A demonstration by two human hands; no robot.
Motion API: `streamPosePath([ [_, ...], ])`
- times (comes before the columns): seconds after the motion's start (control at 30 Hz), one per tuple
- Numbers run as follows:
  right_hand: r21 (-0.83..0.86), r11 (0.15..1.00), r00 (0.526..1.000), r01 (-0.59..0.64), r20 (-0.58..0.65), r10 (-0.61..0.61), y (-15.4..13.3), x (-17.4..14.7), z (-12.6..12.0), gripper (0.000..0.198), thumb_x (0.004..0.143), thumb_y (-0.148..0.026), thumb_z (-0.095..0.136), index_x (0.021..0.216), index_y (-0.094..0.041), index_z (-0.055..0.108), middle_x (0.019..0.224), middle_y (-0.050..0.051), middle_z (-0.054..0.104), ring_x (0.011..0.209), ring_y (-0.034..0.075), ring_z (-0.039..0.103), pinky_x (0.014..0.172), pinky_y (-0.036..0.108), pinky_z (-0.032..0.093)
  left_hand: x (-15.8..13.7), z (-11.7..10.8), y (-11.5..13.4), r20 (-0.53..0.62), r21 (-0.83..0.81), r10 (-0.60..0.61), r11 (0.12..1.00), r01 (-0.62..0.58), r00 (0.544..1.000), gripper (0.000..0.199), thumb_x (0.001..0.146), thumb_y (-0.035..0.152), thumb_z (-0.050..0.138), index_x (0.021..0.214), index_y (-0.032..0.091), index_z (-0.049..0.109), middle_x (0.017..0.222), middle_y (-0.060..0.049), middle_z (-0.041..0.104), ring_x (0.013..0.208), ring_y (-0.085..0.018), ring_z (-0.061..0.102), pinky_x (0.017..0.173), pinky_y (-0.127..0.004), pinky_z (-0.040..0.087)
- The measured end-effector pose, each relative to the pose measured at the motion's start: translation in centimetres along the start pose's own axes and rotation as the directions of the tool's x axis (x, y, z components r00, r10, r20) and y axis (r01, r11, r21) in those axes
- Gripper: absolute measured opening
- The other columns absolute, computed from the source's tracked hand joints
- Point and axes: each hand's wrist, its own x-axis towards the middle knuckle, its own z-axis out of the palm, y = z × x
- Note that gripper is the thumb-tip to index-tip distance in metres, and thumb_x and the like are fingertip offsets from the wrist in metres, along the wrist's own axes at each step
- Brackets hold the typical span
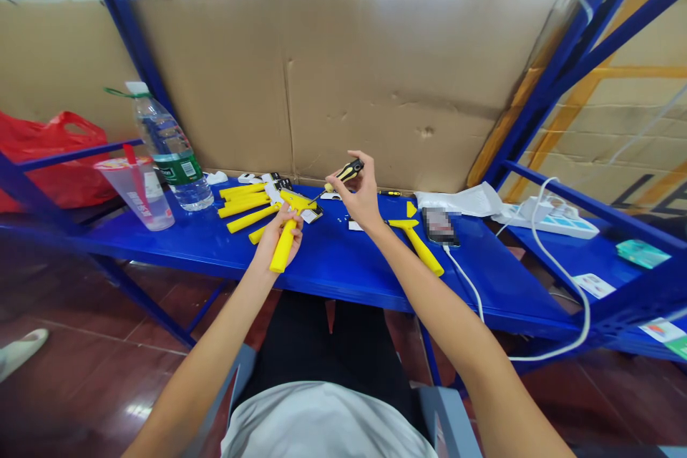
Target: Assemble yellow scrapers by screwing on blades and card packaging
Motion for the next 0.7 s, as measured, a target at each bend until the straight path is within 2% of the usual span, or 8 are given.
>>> streamPosePath([
  [0.07,-0.014,1.000,1.000,0.017,-0.001,-0.017,0.01,0.00,-0.08,0.075,0.092,-0.068,0.083,0.147,-0.038,0.043,0.105,0.003,0.076,0.101,0.031,0.082,0.097,0.056,0.069,0.04,-0.08,0.00,0.006,0.001,0.006,1.000,-0.006,1.000,0.055,0.093,-0.003,0.063,0.138,0.029,0.059,0.101,0.000,0.063,0.068,-0.007,0.069,0.048,-0.012,0.049],
  [0.17,0.024,0.999,0.998,0.029,0.063,-0.031,-0.20,0.00,-0.11,0.066,0.099,-0.065,0.075,0.149,-0.040,0.041,0.119,0.005,0.074,0.109,0.029,0.081,0.100,0.054,0.068,0.15,-0.22,-0.01,0.006,0.004,0.017,1.000,-0.017,1.000,0.055,0.093,-0.003,0.064,0.138,0.028,0.060,0.103,0.000,0.064,0.068,-0.007,0.069,0.048,-0.011,0.049],
  [0.23,0.050,0.999,0.995,0.015,0.096,-0.020,-0.42,0.00,-0.09,0.062,0.100,-0.062,0.075,0.147,-0.040,0.041,0.121,0.005,0.073,0.109,0.028,0.081,0.100,0.052,0.068,0.21,-0.30,-0.01,0.001,0.002,0.021,1.000,-0.021,1.000,0.055,0.094,-0.002,0.063,0.139,0.028,0.060,0.103,-0.001,0.064,0.068,-0.007,0.069,0.048,-0.011,0.049],
  [0.47,-0.001,0.999,0.998,-0.041,0.044,0.041,-0.53,0.07,-0.04,0.063,0.090,-0.066,0.085,0.129,-0.035,0.047,0.100,0.000,0.074,0.091,0.026,0.082,0.090,0.048,0.069,0.33,-0.46,0.01,0.005,0.007,0.032,0.999,-0.032,0.999,0.057,0.095,-0.002,0.063,0.143,0.029,0.059,0.100,0.000,0.064,0.068,-0.007,0.069,0.048,-0.012,0.050],
  [0.7,-0.071,0.997,0.997,-0.037,-0.063,0.033,-0.45,0.30,0.00,0.065,0.079,-0.067,0.093,0.114,-0.033,0.049,0.092,-0.004,0.061,0.082,0.023,0.079,0.071,0.039,0.067,0.36,-0.48,0.04,0.007,0.009,0.029,1.000,-0.029,1.000,0.058,0.095,-0.003,0.062,0.144,0.029,0.059,0.105,-0.001,0.066,0.068,-0.007,0.070,0.048,-0.013,0.051],
])
